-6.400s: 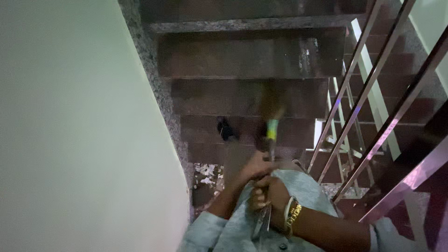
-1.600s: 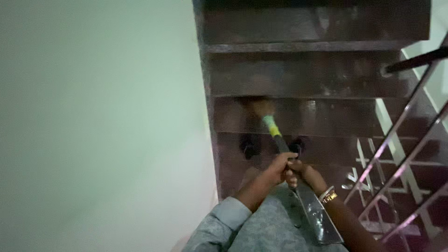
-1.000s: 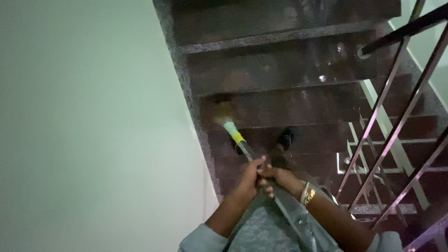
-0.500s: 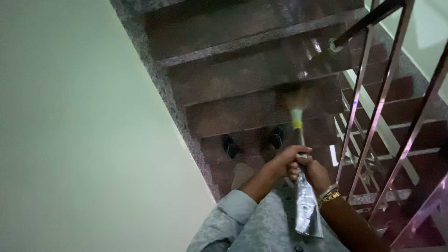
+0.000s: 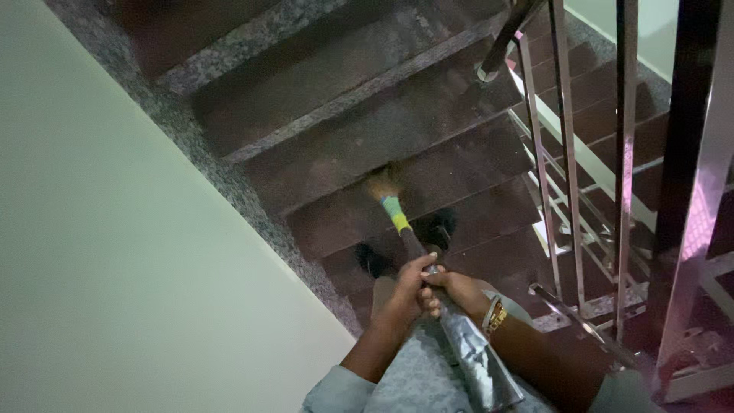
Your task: The person sweeps debris down a flight of stairs using a broom, moving from the top toward the landing.
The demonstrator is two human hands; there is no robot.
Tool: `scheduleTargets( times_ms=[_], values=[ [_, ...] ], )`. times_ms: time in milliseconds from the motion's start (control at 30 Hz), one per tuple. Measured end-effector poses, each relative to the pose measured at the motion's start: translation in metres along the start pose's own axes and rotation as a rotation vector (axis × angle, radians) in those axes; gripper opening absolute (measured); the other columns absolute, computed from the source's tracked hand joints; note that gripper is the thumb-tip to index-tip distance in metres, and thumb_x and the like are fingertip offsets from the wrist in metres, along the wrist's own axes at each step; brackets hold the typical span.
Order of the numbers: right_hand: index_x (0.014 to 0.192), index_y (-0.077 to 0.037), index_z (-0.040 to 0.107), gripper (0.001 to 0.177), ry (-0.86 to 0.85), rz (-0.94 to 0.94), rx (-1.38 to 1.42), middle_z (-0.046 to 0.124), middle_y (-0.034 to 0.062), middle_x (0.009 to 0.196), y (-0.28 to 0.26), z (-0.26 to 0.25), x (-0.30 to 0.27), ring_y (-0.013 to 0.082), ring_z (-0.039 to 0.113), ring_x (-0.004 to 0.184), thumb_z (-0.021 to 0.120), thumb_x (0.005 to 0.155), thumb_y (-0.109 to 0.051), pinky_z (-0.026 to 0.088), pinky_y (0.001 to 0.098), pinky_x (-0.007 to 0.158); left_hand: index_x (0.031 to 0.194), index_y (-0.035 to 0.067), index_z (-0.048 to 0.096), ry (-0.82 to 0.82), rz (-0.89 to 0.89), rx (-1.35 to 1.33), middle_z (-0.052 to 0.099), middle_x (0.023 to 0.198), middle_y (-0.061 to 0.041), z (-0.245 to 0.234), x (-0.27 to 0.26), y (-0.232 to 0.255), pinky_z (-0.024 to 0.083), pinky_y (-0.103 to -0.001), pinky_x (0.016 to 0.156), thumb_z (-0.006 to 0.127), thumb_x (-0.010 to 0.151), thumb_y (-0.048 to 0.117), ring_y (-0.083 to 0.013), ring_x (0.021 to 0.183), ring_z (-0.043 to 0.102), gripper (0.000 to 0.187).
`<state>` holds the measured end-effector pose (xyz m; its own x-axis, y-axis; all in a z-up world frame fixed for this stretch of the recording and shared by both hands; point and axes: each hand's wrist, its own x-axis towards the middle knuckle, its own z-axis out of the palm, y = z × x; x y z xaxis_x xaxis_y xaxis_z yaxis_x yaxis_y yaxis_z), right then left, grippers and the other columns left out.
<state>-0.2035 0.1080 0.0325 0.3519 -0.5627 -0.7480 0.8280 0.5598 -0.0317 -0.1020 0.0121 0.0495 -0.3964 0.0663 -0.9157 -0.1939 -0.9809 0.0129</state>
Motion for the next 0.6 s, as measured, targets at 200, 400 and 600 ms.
scheduleTargets(
  times_ms=[200, 400, 600],
  values=[
    [0.094, 0.001, 0.063, 0.028, -0.018, -0.141, -0.222, 0.061, 0.0046, 0.075, -0.032, -0.084, 0.004, 0.0135, 0.055, 0.060, 0.055, 0.101, -0.025, 0.047, 0.0279, 0.054, 0.074, 0.014, 0.053, -0.027, 0.095, 0.028, 0.030, 0.054, 0.003, 0.024, 0.059, -0.011, 0.026, -0.037, 0.041, 0.057, 0.106, 0.035, -0.0152, 0.041, 0.026, 0.039],
    [0.093, -0.007, 0.057, 0.015, 0.016, -0.070, 0.303, 0.057, 0.0019, 0.072, -0.050, -0.118, -0.034, 0.0123, 0.054, 0.056, 0.056, 0.100, -0.020, 0.048, 0.0276, 0.052, 0.064, 0.019, 0.037, -0.288, 0.002, -0.026, 0.020, 0.051, 0.004, 0.064, 0.104, -0.019, 0.031, -0.036, 0.044, 0.056, 0.107, 0.030, -0.0123, 0.040, 0.024, 0.048],
    [0.094, -0.001, 0.057, 0.022, 0.455, -0.260, 0.010, 0.060, 0.0090, 0.071, -0.034, -0.081, -0.052, 0.0186, 0.055, 0.051, 0.054, 0.099, -0.022, 0.051, 0.0325, 0.050, 0.089, 0.011, 0.054, -0.201, -0.079, 0.215, 0.042, 0.057, 0.001, 0.086, 0.078, -0.008, 0.042, -0.034, 0.051, 0.061, 0.106, 0.033, -0.0132, 0.046, 0.038, 0.028]
  ],
)
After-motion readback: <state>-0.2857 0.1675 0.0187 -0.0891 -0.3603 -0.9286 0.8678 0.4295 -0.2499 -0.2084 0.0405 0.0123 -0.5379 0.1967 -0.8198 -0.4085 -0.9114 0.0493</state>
